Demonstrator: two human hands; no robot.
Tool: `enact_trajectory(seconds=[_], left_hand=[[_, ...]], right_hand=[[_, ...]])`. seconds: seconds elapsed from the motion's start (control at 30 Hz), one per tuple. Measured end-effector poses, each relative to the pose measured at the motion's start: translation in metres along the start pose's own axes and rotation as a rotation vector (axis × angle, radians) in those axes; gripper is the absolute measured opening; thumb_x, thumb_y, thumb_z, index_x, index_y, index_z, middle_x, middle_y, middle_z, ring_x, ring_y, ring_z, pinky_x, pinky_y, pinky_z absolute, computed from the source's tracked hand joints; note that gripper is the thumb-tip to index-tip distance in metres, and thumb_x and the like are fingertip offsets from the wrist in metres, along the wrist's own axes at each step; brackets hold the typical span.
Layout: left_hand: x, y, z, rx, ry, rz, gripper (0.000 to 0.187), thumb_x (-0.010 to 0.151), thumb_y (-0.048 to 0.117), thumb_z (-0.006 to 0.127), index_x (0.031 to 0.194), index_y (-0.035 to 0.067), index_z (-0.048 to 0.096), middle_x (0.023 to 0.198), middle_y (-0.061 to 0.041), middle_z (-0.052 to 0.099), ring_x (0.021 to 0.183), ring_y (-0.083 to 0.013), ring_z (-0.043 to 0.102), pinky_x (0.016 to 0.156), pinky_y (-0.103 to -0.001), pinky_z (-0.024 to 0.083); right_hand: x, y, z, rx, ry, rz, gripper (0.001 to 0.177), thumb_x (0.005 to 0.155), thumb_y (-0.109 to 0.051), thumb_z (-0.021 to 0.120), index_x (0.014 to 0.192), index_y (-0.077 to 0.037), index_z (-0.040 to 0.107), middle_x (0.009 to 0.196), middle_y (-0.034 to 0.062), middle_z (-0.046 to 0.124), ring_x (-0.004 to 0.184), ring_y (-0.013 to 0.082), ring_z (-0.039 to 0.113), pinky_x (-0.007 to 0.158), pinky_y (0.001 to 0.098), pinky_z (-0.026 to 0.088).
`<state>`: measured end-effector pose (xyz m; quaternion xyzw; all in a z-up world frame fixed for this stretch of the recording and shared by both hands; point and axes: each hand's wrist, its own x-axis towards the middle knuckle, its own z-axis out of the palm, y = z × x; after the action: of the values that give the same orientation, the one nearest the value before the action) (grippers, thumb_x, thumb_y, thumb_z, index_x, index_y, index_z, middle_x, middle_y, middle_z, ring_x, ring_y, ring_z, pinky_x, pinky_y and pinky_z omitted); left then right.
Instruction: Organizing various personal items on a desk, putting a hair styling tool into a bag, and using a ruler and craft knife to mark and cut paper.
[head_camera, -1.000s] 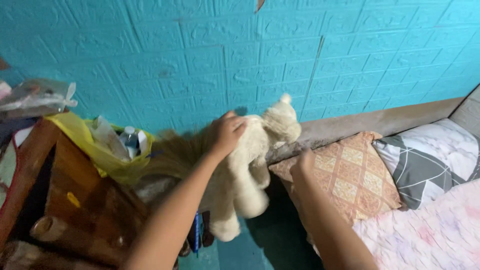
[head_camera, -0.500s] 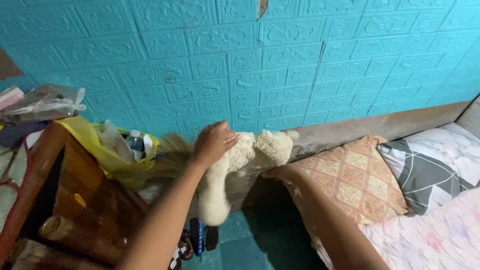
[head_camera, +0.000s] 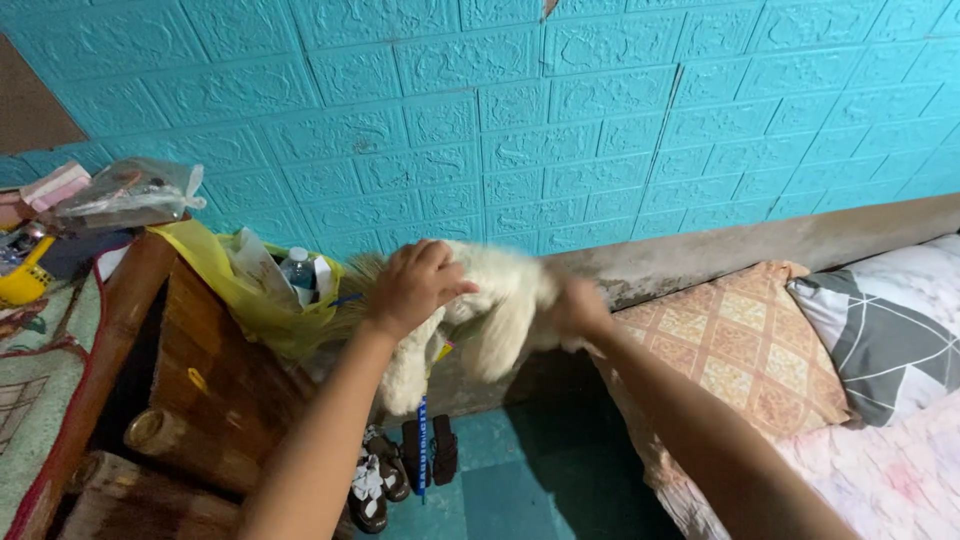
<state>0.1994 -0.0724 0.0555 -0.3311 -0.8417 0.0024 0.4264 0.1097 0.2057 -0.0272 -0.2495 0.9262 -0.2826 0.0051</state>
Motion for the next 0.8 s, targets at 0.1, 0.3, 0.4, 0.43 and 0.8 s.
enact_trajectory(seconds=[0.1,0.3,0.4,0.43,0.8], left_hand=[[-0.013,-0.013,-0.005,0.024,-0.042,-0.158,0.035,0.092,0.047,0.067,0.096,0.013,0.063,0.098,-0.006,0.057,0.092,-0.0233,0.058,0.08,-0.039,0.052],[-0.029,-0.029,-0.023,0.041,0.114,-0.455,0.028,0.104,0.029,0.064,0.115,0.005,0.055,0.115,-0.014,0.057,0.107,-0.0315,0.06,0.089,-0.043,0.051],[-0.03,-0.027,-0.029,-0.03,0.133,-0.518,0.019,0.105,0.017,0.064,0.115,0.004,0.055,0.116,-0.015,0.057,0.109,-0.0342,0.059,0.092,-0.045,0.05],[-0.029,-0.027,-0.028,-0.044,0.132,-0.526,0.017,0.104,0.012,0.064,0.115,0.004,0.054,0.116,-0.014,0.056,0.111,-0.0349,0.058,0.094,-0.046,0.049],[-0.015,-0.028,-0.005,-0.134,0.026,-0.47,0.016,0.094,0.007,0.067,0.108,0.005,0.059,0.111,-0.013,0.059,0.11,-0.0348,0.057,0.094,-0.046,0.048]], right_hand=[[0.017,0.017,0.002,0.341,0.237,0.278,0.059,0.094,-0.01,0.058,0.151,-0.008,0.042,0.116,0.0199,0.069,0.07,0.022,0.071,0.055,0.0367,0.061],[0.022,0.018,-0.012,-0.003,0.067,0.286,0.049,0.102,-0.021,0.057,0.149,-0.014,0.05,0.102,0.0214,0.074,0.071,0.0256,0.07,0.056,0.0347,0.055],[0.027,0.035,-0.001,0.146,0.218,0.367,0.047,0.102,-0.026,0.062,0.143,-0.005,0.055,0.108,0.0232,0.073,0.079,0.026,0.072,0.063,0.0359,0.057],[0.025,0.04,0.003,0.365,0.313,0.495,0.047,0.103,-0.028,0.064,0.139,0.003,0.059,0.113,0.0243,0.073,0.084,0.026,0.073,0.068,0.0371,0.06],[0.002,0.033,0.037,0.254,-0.224,0.299,0.046,0.099,-0.025,0.056,0.144,-0.017,0.057,0.127,0.0148,0.07,0.106,0.0275,0.073,0.096,0.042,0.059]])
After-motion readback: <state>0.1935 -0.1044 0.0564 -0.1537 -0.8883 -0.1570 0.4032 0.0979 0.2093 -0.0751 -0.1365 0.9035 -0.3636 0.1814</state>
